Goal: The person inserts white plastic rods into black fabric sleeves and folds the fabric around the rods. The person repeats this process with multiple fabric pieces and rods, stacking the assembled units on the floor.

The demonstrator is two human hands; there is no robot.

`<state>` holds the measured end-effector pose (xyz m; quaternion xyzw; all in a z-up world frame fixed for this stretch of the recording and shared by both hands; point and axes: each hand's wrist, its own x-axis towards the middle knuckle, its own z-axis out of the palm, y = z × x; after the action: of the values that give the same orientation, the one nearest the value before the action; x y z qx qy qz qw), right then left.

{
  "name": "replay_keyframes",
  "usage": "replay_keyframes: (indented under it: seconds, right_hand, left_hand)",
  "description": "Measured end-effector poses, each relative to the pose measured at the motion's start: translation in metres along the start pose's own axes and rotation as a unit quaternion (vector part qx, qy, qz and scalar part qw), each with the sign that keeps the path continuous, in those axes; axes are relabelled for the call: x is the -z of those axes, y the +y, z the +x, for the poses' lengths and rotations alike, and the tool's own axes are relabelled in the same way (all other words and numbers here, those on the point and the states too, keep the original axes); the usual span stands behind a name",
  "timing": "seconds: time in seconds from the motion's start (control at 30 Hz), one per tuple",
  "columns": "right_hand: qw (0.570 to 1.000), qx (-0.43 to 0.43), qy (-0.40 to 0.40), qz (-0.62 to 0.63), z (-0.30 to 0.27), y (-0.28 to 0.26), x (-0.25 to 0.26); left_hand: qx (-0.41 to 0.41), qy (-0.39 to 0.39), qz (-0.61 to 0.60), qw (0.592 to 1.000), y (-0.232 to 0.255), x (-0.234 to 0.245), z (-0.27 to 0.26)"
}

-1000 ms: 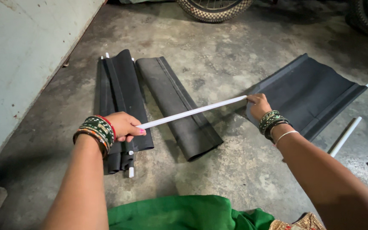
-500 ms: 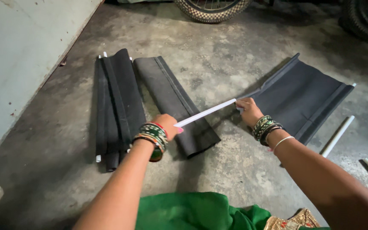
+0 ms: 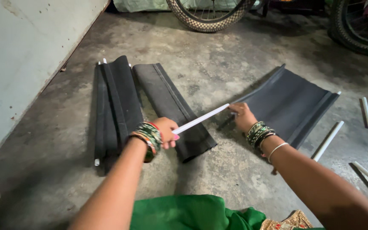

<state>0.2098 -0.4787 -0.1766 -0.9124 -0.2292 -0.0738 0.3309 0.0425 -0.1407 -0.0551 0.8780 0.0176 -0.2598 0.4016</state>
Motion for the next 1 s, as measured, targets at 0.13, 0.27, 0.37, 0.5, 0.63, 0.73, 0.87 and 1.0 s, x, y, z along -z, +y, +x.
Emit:
replay_keyframes:
  seconds: [0.13, 0.27, 0.37, 0.5, 0.63, 0.73, 0.87, 1.0]
  right_hand:
    - [0.998, 0.057, -0.024, 0.025, -0.01, -0.016, -0.011]
    - [0.998, 0.012, -0.018, 0.057, -0.018, -0.013, -0.011]
    - [0.998, 0.025, 0.003, 0.051, -0.014, 0.0, -0.002]
    - [0.996, 0.046, -0.007, 0.071, -0.011, 0.001, -0.006]
    - [0.994, 0.082, -0.048, 0.054, -0.024, -0.019, -0.022]
    - [0.989, 0.064, -0.063, 0.12, -0.04, -0.033, -0.024]
    - [0.984, 0.065, -0.099, 0.131, -0.056, -0.044, -0.017]
    - [0.981, 0.115, -0.112, 0.113, -0.07, -0.049, -0.012]
  left_hand:
    - [0.031, 0.08, -0.048, 0.995, 0.024, -0.049, 0.012]
    - [0.048, 0.0, -0.092, 0.995, 0.025, -0.044, 0.004]
    - [0.037, -0.079, -0.14, 0.986, 0.009, -0.022, -0.001]
    - [0.019, -0.057, -0.156, 0.986, 0.004, -0.028, 0.013]
    - [0.003, 0.088, -0.137, 0.987, 0.016, -0.072, 0.026]
    - [0.008, 0.121, -0.135, 0.983, 0.019, -0.093, 0.031]
    - [-0.017, 0.128, -0.177, 0.976, 0.012, -0.108, 0.044]
    - [-0.016, 0.174, -0.219, 0.96, 0.011, -0.136, 0.074]
